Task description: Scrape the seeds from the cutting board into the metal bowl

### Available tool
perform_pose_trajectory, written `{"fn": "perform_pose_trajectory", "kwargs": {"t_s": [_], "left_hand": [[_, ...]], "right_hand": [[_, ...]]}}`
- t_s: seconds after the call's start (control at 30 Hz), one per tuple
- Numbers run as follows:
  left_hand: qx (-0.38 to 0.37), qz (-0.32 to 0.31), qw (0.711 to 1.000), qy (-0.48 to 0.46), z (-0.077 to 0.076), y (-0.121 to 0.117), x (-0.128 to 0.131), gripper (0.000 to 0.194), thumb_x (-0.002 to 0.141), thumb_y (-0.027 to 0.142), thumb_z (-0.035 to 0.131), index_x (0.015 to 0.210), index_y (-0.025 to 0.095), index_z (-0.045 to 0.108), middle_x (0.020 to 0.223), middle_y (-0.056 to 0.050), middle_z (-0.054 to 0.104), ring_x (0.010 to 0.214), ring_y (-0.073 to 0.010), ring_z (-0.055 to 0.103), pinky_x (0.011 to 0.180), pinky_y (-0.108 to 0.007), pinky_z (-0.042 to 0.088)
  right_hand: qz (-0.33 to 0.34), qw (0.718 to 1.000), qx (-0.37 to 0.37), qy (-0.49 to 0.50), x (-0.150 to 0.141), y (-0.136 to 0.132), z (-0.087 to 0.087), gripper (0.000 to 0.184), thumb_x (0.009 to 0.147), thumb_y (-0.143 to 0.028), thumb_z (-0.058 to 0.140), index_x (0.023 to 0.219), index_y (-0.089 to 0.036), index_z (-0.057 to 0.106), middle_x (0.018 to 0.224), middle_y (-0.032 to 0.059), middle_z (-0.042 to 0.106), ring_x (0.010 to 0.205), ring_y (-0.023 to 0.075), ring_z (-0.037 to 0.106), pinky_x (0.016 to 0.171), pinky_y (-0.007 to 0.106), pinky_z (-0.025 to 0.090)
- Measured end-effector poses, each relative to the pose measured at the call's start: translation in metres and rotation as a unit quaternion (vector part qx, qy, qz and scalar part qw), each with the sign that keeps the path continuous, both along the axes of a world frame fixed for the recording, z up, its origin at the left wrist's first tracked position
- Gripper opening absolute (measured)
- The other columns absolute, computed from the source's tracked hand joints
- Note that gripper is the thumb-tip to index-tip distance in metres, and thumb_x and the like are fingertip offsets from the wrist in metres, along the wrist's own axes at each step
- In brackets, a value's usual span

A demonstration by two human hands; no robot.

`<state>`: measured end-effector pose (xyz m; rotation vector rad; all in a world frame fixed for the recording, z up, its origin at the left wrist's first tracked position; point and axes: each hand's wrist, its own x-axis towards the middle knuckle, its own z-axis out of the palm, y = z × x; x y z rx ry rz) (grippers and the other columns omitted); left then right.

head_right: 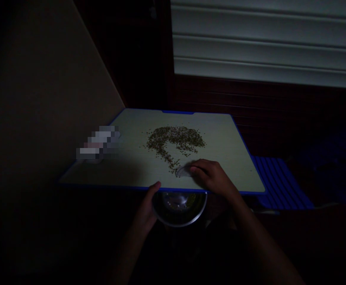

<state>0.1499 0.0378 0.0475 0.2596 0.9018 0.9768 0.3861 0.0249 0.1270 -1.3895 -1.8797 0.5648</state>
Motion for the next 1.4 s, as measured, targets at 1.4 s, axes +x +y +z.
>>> {"fn": "perform_pose_trajectory", "kwargs": {"t_s": [1.4], "left_hand": [[-0.020, -0.016, 1.000, 0.001, -0.0012, 0.0002, -0.0011, 0.037, 0.079, 0.034, 0.081, 0.107, 0.011, 0.073, 0.102, -0.011, 0.079, 0.097, -0.0271, 0.075, 0.094, -0.038, 0.057]], "right_hand": [[0.051, 0.998, -0.044, 0.023, 0.0022, -0.0036, 0.0008, 0.025, 0.095, -0.034, 0.058, 0.076, -0.018, 0.064, 0.070, -0.0016, 0.059, 0.065, 0.0124, 0.053, 0.061, 0.025, 0.040]]}}
